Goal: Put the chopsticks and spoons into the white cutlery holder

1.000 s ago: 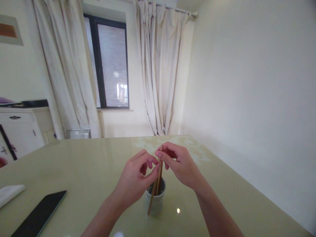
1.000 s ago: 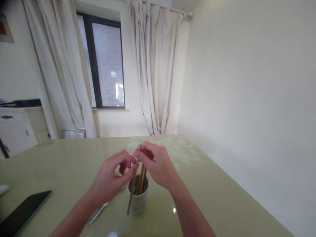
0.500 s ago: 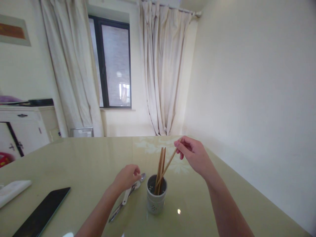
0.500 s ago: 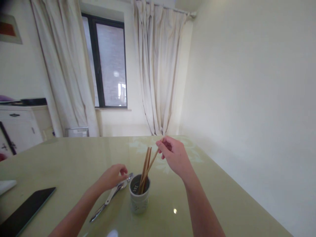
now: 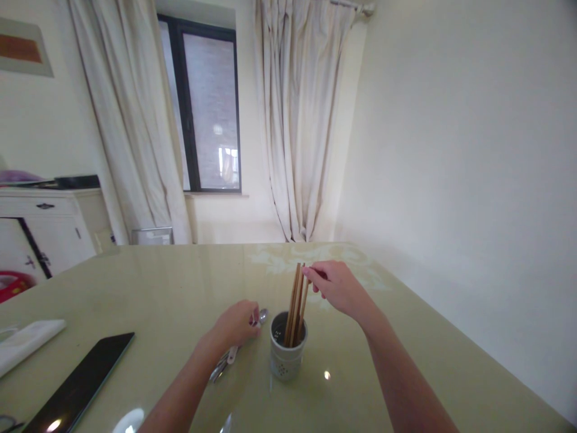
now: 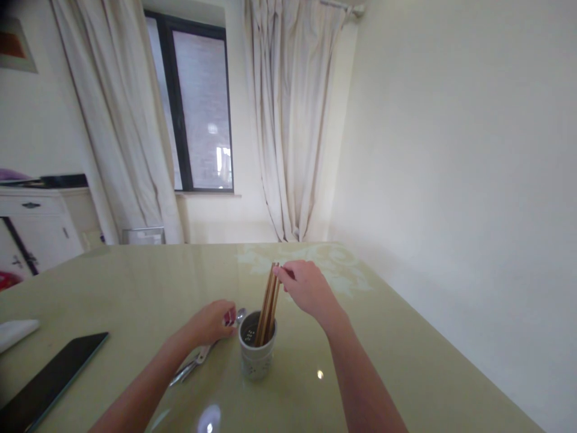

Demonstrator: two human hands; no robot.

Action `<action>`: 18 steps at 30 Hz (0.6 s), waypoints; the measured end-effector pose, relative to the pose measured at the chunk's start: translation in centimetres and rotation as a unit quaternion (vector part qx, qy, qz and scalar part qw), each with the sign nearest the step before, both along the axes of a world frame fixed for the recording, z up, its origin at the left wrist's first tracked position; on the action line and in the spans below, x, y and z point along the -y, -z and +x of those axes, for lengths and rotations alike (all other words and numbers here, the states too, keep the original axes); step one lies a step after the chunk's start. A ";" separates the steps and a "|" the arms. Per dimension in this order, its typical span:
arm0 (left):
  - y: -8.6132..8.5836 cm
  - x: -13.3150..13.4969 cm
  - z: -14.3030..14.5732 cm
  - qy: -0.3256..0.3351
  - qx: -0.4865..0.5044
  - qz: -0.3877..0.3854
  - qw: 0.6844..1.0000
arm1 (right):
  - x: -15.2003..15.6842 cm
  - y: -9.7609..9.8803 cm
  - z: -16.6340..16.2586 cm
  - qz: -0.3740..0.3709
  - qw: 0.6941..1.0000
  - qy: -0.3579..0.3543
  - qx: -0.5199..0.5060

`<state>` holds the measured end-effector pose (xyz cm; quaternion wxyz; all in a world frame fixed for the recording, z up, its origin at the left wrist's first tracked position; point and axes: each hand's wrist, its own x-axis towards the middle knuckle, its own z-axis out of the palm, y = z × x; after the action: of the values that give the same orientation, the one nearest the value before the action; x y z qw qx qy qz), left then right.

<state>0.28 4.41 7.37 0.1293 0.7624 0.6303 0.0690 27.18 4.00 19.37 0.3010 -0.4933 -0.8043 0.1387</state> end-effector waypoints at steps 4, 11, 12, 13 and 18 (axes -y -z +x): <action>-0.2 -0.1 -0.4 0.000 0.011 0.012 1.000 | -0.2 0.0 0.0 0.022 0.998 0.039 0.048; -0.4 -0.8 -1.3 -0.020 0.027 0.027 0.999 | 0.6 -1.2 0.7 0.066 0.995 0.064 0.026; -0.4 -0.8 -1.4 -0.021 0.029 0.029 0.999 | 0.8 -1.4 0.8 0.073 0.995 0.066 0.021; -0.4 -0.8 -1.5 -0.023 0.031 0.030 0.999 | 1.0 -1.6 0.8 0.080 0.995 0.066 0.013; 0.0 -0.7 -1.4 -0.030 0.049 0.021 0.998 | 2.2 -2.2 0.6 0.100 0.994 0.041 -0.031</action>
<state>-1.16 5.14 7.42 0.1415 0.7417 0.6439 0.1235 27.74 1.81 21.60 0.3787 -0.4891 -0.7834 0.0602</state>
